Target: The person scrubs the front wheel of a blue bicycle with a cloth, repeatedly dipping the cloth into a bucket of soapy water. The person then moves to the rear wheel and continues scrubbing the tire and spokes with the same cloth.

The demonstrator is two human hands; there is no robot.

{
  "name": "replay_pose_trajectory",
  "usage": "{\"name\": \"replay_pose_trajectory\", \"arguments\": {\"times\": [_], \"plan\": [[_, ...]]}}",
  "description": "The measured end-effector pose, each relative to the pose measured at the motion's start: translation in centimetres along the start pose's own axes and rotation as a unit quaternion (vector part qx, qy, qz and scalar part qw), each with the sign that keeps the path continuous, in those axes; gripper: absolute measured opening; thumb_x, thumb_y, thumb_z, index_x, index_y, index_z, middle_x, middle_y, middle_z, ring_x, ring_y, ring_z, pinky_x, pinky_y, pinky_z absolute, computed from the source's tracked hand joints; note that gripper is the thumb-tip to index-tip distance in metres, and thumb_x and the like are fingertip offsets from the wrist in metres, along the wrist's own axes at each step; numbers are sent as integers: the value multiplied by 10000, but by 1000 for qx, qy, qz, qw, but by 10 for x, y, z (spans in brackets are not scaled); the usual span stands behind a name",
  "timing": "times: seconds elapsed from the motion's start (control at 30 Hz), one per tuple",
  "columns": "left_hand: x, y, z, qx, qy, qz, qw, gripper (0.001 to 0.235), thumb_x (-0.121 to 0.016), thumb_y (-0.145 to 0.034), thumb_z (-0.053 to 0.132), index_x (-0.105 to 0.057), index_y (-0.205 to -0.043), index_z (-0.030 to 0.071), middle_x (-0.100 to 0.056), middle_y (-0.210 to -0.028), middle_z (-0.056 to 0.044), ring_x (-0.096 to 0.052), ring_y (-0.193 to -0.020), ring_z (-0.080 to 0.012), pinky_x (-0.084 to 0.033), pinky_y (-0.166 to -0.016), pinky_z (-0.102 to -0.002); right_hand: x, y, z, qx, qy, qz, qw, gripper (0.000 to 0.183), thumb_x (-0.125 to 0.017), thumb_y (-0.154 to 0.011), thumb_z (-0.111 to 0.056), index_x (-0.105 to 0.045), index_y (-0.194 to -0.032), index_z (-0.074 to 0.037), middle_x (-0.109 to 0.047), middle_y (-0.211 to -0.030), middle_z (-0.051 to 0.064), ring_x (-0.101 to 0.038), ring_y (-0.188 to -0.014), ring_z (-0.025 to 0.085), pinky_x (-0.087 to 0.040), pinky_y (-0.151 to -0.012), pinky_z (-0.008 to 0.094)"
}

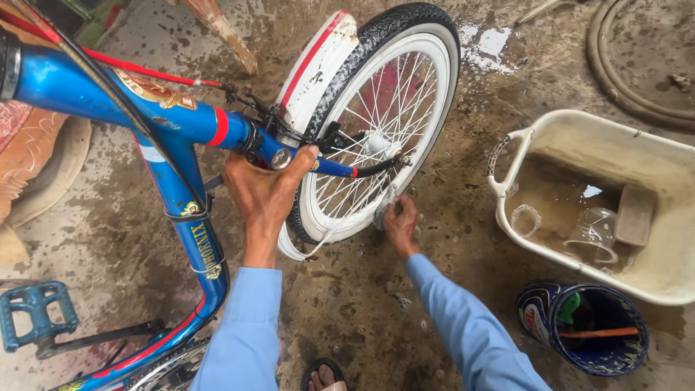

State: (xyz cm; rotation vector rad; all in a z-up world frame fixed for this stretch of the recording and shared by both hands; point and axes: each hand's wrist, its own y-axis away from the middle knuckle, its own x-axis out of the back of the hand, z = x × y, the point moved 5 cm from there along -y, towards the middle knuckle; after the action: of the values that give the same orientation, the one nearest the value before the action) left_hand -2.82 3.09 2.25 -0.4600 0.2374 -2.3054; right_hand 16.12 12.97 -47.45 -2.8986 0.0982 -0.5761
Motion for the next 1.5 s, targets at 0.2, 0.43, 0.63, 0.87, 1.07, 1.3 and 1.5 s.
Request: {"name": "replay_pose_trajectory", "arguments": {"times": [0.2,0.43,0.63,0.87,1.07,1.3,1.5], "plan": [[0,0,5,-4,-25,-5,1000,206,-869,-754,161,-736,-834,26,-771,-773,-62,-720,-677,-144,-576,-692,-309,12,-111,1,-9,33,100,994,135,-695,-899,-110,-675,-960,8,-691,-909,223,-662,-836,394,-516,-774,482],[1,1,8,-19,-69,20,997,226,-880,-742,156,-724,-814,10,-771,-741,-68,-728,-661,-147,-574,-695,-303,8,-57,-35,166,157,144,963,282,-709,-855,-113,-648,-1090,30,-653,-1020,226,-612,-942,430,-472,-843,530],[1,3,6,-24,-27,3,999,274,-883,-771,159,-716,-929,9,-785,-819,-95,-770,-745,-161,-603,-763,-306,10,43,-97,-5,-66,-15,998,181,-651,-920,-109,-622,-1055,9,-666,-947,157,-673,-846,282,-552,-783,420],[4,4,6,-10,-34,0,999,283,-888,-756,166,-715,-913,5,-783,-819,-98,-763,-735,-168,-605,-744,-317,30,88,-195,-17,-91,-129,987,103,-662,-903,-84,-634,-943,6,-603,-811,128,-596,-709,222,-517,-627,396],[6,4,6,-11,-23,-1,1000,303,-892,-738,176,-708,-914,13,-780,-817,-90,-756,-730,-165,-605,-744,-315,26,60,-126,62,-63,28,996,100,-638,-876,-41,-600,-963,-10,-627,-908,142,-606,-757,248,-517,-678,392],[5,5,6,-14,-31,4,999,312,-896,-744,186,-710,-924,13,-779,-816,-87,-763,-738,-162,-610,-759,-314,18,-15,-44,-13,59,9,998,118,-667,-855,-51,-607,-935,12,-637,-851,202,-630,-768,318,-504,-696,464],[3,1,-1,-15,-22,2,1000,311,-900,-740,186,-716,-922,14,-781,-824,-89,-759,-738,-171,-607,-756,-328,8,84,-111,-95,-77,-118,986,138,-633,-889,-134,-609,-994,-48,-579,-744,116,-568,-674,254,-490,-601,424]]}}
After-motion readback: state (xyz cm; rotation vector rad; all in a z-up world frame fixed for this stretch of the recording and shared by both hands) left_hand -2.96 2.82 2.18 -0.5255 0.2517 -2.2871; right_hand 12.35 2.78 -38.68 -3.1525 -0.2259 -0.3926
